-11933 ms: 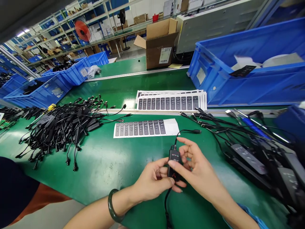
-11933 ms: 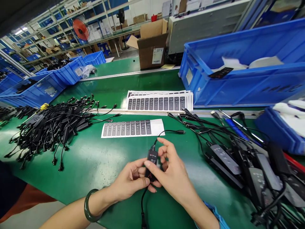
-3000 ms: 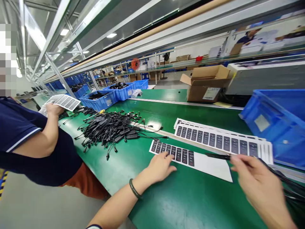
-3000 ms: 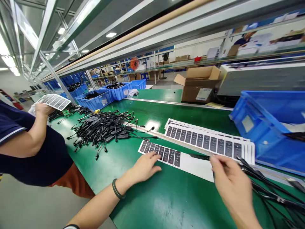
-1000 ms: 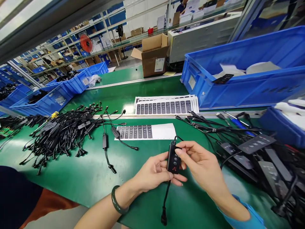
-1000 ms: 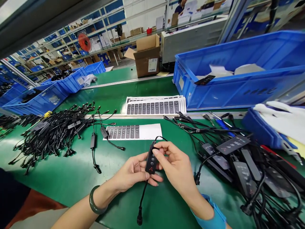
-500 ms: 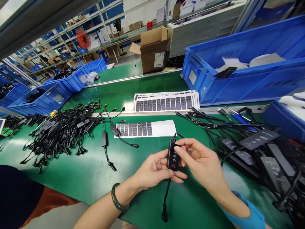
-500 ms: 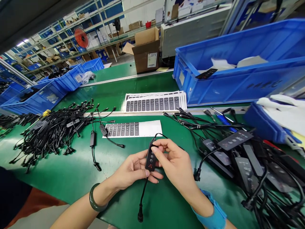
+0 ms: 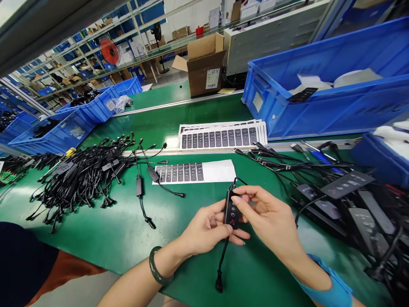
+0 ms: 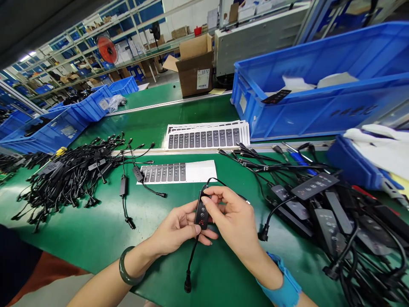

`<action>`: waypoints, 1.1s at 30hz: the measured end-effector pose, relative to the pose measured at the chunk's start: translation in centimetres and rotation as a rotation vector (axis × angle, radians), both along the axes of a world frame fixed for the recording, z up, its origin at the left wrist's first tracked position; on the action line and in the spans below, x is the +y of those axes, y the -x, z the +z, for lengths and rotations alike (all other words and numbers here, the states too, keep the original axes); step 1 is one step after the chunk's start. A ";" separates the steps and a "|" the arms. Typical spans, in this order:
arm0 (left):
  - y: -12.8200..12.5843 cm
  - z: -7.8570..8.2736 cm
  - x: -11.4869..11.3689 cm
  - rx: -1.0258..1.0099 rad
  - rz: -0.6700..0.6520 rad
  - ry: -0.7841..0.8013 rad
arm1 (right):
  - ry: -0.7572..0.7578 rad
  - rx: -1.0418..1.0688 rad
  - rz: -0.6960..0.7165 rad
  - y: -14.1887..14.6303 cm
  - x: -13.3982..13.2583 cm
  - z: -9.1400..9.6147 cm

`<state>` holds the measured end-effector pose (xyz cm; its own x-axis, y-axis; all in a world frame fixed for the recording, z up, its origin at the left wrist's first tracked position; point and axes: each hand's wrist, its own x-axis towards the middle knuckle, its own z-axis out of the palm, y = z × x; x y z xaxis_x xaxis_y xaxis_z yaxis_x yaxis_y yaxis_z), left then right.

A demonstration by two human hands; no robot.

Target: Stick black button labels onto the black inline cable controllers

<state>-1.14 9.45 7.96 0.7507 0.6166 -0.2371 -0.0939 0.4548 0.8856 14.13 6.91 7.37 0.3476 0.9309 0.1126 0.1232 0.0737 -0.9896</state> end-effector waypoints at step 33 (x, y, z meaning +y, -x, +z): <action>-0.3 -1.6 0.3 0.086 0.165 0.073 | 0.069 -0.102 0.206 -0.3 0.8 -0.7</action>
